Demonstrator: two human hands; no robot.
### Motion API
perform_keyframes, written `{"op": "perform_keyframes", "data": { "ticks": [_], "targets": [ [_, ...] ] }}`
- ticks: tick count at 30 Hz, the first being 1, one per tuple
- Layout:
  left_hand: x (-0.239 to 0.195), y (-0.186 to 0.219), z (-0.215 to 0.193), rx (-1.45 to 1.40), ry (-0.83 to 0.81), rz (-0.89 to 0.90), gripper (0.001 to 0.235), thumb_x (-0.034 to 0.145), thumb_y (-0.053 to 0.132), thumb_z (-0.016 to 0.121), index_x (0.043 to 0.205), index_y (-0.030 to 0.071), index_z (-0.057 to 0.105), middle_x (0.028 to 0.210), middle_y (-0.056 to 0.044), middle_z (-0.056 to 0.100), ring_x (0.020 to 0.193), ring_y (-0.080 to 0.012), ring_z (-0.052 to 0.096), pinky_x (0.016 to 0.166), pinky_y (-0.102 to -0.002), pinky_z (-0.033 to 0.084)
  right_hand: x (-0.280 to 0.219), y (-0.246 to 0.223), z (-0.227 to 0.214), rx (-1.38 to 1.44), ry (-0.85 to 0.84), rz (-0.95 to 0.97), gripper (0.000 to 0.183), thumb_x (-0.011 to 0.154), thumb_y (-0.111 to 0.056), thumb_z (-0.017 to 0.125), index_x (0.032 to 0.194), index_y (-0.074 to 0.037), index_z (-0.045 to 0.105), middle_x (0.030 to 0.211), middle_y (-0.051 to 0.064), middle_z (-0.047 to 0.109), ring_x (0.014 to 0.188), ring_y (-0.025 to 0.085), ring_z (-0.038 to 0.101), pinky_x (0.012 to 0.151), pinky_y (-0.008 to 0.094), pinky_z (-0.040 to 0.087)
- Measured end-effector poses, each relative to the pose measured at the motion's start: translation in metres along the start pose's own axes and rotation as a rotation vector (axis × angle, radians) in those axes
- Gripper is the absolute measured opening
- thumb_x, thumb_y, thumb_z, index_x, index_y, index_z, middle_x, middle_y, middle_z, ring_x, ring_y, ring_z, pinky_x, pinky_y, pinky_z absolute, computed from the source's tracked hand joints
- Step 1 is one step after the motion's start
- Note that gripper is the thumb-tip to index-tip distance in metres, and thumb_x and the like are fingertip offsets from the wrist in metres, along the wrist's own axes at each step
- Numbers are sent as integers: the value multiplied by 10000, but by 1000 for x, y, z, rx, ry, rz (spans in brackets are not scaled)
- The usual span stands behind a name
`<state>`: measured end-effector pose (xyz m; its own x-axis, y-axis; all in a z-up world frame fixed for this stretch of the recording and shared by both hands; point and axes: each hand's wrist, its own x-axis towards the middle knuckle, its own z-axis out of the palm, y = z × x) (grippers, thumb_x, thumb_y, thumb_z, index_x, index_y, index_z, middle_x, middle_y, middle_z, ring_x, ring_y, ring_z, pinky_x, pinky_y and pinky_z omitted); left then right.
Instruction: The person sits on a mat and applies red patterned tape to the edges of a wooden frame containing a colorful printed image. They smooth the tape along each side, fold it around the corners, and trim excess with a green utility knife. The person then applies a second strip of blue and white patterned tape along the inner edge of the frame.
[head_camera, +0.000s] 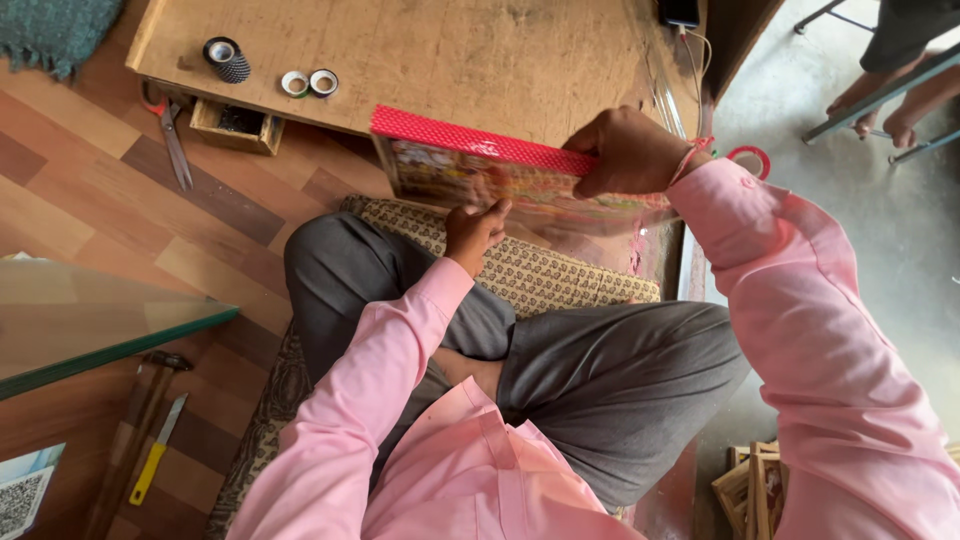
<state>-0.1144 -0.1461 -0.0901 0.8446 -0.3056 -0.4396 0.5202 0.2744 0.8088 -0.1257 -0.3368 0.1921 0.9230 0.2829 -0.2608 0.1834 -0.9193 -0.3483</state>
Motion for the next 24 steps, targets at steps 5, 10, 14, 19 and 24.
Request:
{"op": "perform_keyframes", "data": {
  "ticks": [5,10,14,19,24],
  "targets": [
    [-7,9,-3,20,-53,27,423,899,333,848,973,-20,628,928,-101,630,806,-199,603,700,-371,507,9,22,17,-42,-40,29,512,633,-234,871,1114,-92,773,835,126,764,738,274,716,716,398,566],
    [-58,43,6,542,42,529,518,935,320,760,1271,-33,585,1203,-189,702,1096,-267,703,929,-385,573,11,28,22,-20,-27,19,465,626,-261,874,1047,-82,784,811,129,757,722,280,712,702,405,557],
    [-91,82,26,995,-4,1274,301,1060,174,627,1308,7,660,1334,-168,684,1251,-317,664,1127,-437,508,6,23,21,8,-26,64,437,636,-292,896,975,-46,773,797,137,752,705,283,711,697,417,555],
    [-91,128,40,1354,-101,1544,352,1038,12,508,1365,-4,636,1406,-190,653,1356,-335,594,1223,-453,377,-10,9,23,24,123,34,506,651,-302,912,1073,-68,760,878,142,757,767,279,719,738,405,563],
    [-91,136,38,1351,-179,1449,419,983,-33,532,1390,-32,633,1465,-197,600,1422,-335,514,1248,-462,336,-41,-8,54,-442,760,-240,655,742,-358,889,1258,2,705,1240,176,739,1194,315,675,1073,514,455]
  ]
}}
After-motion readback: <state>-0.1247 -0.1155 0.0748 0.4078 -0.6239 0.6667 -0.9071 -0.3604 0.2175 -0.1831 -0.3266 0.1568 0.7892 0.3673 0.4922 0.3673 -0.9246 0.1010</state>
